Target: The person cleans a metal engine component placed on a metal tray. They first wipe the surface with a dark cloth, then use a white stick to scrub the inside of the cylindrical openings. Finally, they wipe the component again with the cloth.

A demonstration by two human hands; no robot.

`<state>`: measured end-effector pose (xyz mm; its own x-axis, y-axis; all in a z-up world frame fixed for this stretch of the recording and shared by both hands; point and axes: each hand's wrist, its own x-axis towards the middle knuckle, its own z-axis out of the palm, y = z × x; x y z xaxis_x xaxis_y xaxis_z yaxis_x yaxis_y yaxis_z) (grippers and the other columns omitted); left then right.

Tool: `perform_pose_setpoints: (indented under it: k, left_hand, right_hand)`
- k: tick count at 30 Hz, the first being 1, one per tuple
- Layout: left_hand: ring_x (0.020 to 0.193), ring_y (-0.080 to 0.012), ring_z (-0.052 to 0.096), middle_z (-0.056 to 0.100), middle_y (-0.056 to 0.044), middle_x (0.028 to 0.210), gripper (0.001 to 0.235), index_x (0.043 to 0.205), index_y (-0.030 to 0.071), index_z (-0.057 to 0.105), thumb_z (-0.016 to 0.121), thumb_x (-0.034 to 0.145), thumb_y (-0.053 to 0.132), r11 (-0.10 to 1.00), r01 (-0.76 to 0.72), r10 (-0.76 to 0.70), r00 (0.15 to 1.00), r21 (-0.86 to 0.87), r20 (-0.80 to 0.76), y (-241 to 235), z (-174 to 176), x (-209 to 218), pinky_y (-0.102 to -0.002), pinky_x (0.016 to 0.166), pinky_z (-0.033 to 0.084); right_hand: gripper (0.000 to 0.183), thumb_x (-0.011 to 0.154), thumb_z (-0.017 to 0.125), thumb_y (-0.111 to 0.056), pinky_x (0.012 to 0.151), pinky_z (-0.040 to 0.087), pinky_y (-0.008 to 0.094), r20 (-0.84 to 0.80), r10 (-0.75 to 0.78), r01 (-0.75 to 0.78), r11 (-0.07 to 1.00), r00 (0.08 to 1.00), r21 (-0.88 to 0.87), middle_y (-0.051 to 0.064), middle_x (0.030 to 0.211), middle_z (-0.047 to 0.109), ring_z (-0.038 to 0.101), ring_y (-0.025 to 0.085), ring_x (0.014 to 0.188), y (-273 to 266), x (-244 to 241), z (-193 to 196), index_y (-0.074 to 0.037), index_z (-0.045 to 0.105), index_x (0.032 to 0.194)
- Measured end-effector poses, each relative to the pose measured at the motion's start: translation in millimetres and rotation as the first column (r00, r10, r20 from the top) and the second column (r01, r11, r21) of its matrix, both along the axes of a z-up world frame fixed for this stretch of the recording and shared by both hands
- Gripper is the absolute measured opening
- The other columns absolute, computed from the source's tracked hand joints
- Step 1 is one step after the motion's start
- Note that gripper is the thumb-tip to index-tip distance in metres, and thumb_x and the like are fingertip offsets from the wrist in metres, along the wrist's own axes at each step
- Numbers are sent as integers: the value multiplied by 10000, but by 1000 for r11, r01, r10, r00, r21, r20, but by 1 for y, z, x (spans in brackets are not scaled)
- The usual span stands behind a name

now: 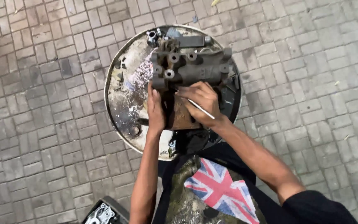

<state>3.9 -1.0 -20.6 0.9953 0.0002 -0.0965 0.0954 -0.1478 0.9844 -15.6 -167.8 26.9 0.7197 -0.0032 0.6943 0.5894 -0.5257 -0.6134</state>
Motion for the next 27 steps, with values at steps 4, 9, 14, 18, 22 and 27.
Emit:
perform_pose_setpoints:
  k: [4, 9, 14, 18, 22, 27]
  left_hand:
    - [1517, -378, 263, 263, -280, 1628, 761, 1602, 4, 229, 287, 1082, 556, 1000, 0, -1, 998, -14, -70, 2, 4, 0, -482, 1265, 164]
    - [1490, -431, 295, 287, -309, 1603, 654, 1592, -34, 206, 260, 1132, 428, 997, 55, -48, 992, -59, 115, -4, 5, 0, -550, 1249, 191]
    - [1506, -393, 269, 292, -284, 1614, 640, 1601, 3, 230, 256, 1122, 427, 994, 67, -54, 988, -85, 144, -5, 1, 2, -516, 1261, 160]
    - [1507, -397, 270, 279, -287, 1617, 647, 1601, -13, 220, 249, 1127, 427, 996, 84, -77, 983, -37, 166, 6, -8, 5, -517, 1266, 155]
    - [1516, -381, 256, 270, -264, 1630, 632, 1609, 9, 204, 234, 1126, 415, 994, 81, -70, 987, -74, 147, -5, 11, 2, -512, 1269, 117]
    - [1528, -395, 197, 229, -306, 1630, 689, 1591, -20, 233, 286, 1117, 477, 999, 21, -17, 997, -48, 74, -12, 38, 3, -495, 1291, 80]
  right_hand:
    - [69, 893, 757, -67, 721, 501, 399, -86, 65, -66, 998, 994, -6, 69, 893, 779, 721, 298, 863, -3, -1, -1, -101, 788, 944]
    - [68, 908, 754, -57, 712, 488, 394, -12, 51, -50, 998, 999, 34, 80, 899, 778, 723, 297, 858, -3, 5, 7, -97, 785, 953]
    - [45, 915, 744, -65, 734, 498, 409, -4, 51, -51, 999, 999, 8, 96, 887, 772, 707, 313, 875, -4, 2, 0, -89, 776, 936]
    - [58, 952, 739, -82, 753, 507, 389, -39, 27, -23, 995, 999, 96, 76, 885, 772, 708, 292, 869, 2, 2, -6, -105, 782, 982]
    - [76, 953, 723, -80, 756, 500, 375, -88, 52, -49, 998, 995, 40, 72, 821, 759, 705, 275, 854, -4, -1, 2, -122, 777, 986]
    - [71, 939, 751, -105, 738, 499, 423, -66, 46, -38, 993, 997, 107, 122, 805, 724, 682, 323, 827, 2, 2, -7, -83, 765, 1005]
